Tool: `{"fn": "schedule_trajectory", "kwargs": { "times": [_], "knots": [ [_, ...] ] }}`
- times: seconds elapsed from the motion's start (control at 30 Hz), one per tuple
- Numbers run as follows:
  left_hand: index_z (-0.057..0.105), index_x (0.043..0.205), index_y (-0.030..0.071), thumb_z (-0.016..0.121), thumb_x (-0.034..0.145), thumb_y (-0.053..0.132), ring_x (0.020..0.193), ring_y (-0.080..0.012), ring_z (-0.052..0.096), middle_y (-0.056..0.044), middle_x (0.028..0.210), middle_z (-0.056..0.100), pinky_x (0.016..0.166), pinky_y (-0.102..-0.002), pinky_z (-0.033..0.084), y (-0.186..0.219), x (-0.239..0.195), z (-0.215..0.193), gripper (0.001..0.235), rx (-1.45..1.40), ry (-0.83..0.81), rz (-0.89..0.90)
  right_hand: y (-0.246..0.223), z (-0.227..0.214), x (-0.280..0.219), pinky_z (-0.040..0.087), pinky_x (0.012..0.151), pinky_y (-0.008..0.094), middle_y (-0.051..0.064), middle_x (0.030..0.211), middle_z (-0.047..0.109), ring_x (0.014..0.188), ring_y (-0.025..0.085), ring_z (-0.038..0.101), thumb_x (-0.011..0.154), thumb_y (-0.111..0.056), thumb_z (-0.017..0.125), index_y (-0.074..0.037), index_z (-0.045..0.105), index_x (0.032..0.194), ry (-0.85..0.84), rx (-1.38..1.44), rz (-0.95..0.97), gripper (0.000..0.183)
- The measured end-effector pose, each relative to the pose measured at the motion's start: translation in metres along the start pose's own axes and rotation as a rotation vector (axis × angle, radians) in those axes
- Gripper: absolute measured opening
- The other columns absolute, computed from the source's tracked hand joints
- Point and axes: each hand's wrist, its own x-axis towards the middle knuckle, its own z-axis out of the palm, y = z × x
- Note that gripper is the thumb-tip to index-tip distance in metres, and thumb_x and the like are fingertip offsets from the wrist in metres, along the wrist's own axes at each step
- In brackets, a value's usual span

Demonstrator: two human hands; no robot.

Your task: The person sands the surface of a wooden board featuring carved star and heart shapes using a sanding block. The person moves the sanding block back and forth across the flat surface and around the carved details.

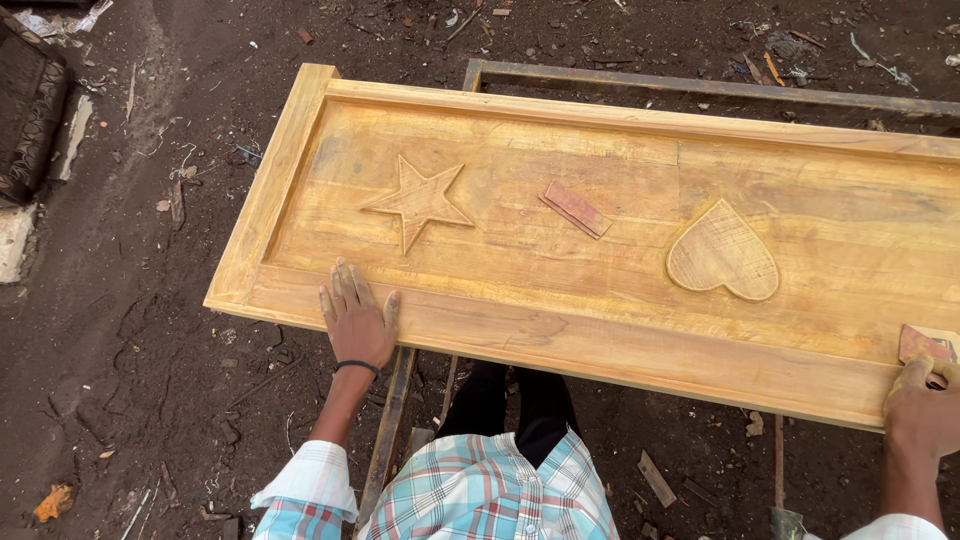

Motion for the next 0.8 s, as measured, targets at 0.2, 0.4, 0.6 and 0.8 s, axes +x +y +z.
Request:
{"fn": "schedule_trajectory", "kwargs": {
  "times": [0.2, 0.4, 0.6, 0.8],
  "knots": [
    [0.025, 0.155, -0.013, 0.03, 0.107, 0.055, 0.157, -0.0379, 0.014, -0.028, 0.167, 0.019, 0.127, -0.053, 0.003, 0.059, -0.013, -0.005, 0.084, 0.014, 0.015, 0.065, -0.004, -0.001, -0.002, 0.053, 0.06, 0.043, 0.019, 0.086, 0.073, 0.071, 0.034, 0.069, 0.108, -0.024, 0.061, 0.002, 0.07, 0.11, -0.016, -0.014, 0.003, 0.028],
    [0.022, 0.155, -0.013, 0.032, 0.105, 0.057, 0.157, -0.0363, 0.011, -0.027, 0.166, 0.017, 0.126, -0.051, 0.005, 0.159, -0.024, 0.002, 0.087, -0.066, -0.09, 0.211, -0.006, -0.004, -0.003, 0.053, 0.066, 0.039, 0.016, 0.091, 0.075, 0.077, 0.03, 0.07, 0.106, -0.023, 0.062, -0.001, 0.072, 0.103, 0.065, -0.035, -0.093, 0.024],
    [0.016, 0.157, -0.011, 0.029, 0.105, 0.057, 0.158, -0.0339, 0.004, -0.025, 0.169, 0.01, 0.127, -0.052, 0.003, 0.246, -0.037, 0.014, 0.087, -0.159, -0.226, 0.413, -0.006, -0.004, -0.002, 0.051, 0.058, 0.035, 0.016, 0.086, 0.073, 0.069, 0.025, 0.067, 0.106, -0.015, 0.066, 0.005, 0.076, 0.109, 0.032, 0.009, -0.047, 0.023],
    [0.016, 0.157, -0.01, 0.029, 0.104, 0.058, 0.158, -0.0331, 0.005, -0.025, 0.168, 0.01, 0.127, -0.05, 0.003, 0.291, -0.035, 0.024, 0.088, -0.201, -0.228, 0.521, -0.002, -0.004, -0.006, 0.051, 0.066, 0.032, 0.012, 0.089, 0.073, 0.072, 0.021, 0.067, 0.106, -0.011, 0.068, 0.003, 0.075, 0.104, 0.073, -0.001, -0.134, 0.016]
  ]
}}
